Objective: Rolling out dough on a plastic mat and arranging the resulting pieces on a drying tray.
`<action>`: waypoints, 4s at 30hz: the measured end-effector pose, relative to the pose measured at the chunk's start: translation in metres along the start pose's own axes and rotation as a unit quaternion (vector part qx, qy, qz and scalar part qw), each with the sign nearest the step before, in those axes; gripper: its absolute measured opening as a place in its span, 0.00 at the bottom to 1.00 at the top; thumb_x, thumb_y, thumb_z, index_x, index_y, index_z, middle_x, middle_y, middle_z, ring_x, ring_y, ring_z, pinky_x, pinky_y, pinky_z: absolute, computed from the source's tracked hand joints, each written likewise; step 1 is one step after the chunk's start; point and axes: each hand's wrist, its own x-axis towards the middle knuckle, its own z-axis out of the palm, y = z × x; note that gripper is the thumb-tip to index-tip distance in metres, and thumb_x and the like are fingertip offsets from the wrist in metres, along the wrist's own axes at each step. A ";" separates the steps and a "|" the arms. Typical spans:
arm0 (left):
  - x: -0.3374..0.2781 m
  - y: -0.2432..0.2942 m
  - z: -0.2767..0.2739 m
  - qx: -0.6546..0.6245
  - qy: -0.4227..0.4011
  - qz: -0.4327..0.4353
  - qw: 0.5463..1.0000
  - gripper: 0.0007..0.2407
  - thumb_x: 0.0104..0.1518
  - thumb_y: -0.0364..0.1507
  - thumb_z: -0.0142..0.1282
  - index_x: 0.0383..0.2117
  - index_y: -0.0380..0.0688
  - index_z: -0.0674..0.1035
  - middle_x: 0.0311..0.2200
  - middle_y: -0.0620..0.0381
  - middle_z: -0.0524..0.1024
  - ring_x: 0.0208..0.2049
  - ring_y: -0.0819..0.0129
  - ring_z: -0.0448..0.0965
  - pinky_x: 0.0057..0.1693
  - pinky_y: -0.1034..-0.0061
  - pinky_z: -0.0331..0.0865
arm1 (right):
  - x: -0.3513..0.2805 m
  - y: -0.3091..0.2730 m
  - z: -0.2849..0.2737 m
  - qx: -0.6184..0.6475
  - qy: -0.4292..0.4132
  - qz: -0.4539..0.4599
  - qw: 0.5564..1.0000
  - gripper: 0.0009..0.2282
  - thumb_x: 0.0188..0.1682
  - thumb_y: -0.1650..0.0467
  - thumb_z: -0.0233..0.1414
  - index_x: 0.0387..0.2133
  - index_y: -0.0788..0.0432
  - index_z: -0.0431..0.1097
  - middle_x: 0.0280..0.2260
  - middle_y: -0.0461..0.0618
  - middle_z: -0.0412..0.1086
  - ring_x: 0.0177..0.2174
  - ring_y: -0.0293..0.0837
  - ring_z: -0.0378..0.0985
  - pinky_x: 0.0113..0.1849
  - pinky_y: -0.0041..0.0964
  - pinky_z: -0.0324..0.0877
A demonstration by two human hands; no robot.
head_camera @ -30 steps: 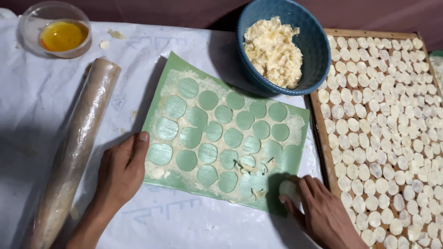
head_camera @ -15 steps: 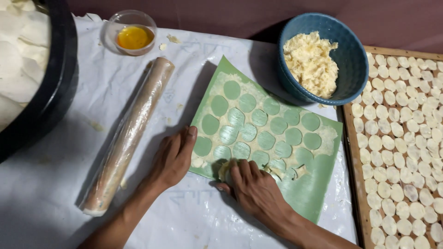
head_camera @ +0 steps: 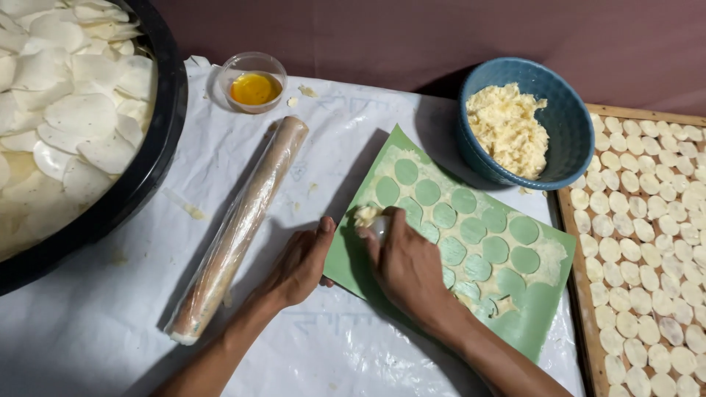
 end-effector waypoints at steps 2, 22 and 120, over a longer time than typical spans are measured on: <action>-0.004 0.004 -0.002 0.020 0.012 0.035 0.999 0.22 0.62 0.43 0.41 0.16 0.40 0.75 0.08 0.51 0.75 0.15 0.66 0.82 0.28 0.76 0.76 | -0.004 0.014 -0.028 0.022 0.006 0.051 0.998 0.20 0.58 0.52 0.35 0.50 0.54 0.54 0.24 0.57 0.71 0.26 0.68 0.80 0.29 0.63 0.73; 0.010 -0.004 0.008 0.009 0.092 -0.039 0.995 0.09 0.55 0.22 0.54 0.36 0.29 0.83 0.17 0.48 0.79 0.13 0.66 0.68 0.19 0.73 0.67 | -0.140 0.149 -0.095 -0.163 -0.120 0.288 0.936 0.23 0.50 0.50 0.48 0.48 0.52 0.64 0.36 0.53 0.79 0.20 0.47 0.85 0.24 0.40 0.82; 0.008 -0.021 -0.032 0.211 -0.040 -0.107 0.971 0.08 0.58 0.31 0.56 0.29 0.41 0.83 0.14 0.58 0.73 0.16 0.72 0.64 0.26 0.75 0.56 | 0.004 0.150 -0.052 -0.124 -0.021 -0.127 0.984 0.15 0.60 0.60 0.37 0.41 0.60 0.59 0.35 0.54 0.62 0.28 0.47 0.68 0.28 0.44 0.71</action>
